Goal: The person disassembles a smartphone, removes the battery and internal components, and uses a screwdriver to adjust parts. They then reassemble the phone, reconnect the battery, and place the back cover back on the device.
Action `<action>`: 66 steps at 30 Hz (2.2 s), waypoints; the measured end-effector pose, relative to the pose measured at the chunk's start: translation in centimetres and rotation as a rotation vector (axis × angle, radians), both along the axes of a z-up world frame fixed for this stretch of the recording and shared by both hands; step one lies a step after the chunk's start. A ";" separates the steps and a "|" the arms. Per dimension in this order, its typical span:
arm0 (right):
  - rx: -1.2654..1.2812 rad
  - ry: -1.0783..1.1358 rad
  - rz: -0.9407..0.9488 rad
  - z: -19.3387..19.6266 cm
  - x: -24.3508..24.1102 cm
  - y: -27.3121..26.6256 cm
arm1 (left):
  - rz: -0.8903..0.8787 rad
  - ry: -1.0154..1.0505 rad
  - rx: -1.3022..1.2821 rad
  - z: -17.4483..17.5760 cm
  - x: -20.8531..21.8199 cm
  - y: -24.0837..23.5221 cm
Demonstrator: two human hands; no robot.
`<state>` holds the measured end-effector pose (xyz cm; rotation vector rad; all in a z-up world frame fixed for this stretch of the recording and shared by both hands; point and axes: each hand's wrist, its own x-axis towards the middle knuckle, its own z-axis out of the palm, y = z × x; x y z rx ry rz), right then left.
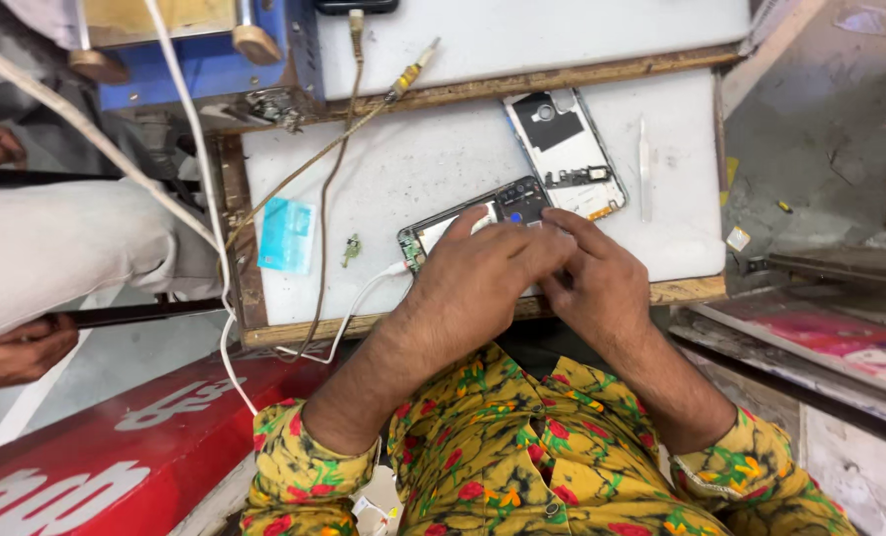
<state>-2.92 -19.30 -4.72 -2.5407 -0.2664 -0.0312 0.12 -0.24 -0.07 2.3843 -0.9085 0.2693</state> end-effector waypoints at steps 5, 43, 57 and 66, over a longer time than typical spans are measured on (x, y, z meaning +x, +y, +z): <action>-0.049 -0.091 -0.001 -0.5 -0.6 0.1 | 0.143 0.087 0.165 0.0 -0.5 0.1; 0.381 0.113 0.062 1.3 0.9 0.1 | 0.370 0.735 -0.934 -4.3 -1.7 2.5; 0.279 -0.324 0.091 0.9 0.7 1.1 | 0.543 0.747 -0.997 -4.5 -2.0 0.8; 0.217 -0.215 -0.074 0.7 2.1 -1.0 | 0.493 0.504 -0.897 -5.1 -2.1 0.7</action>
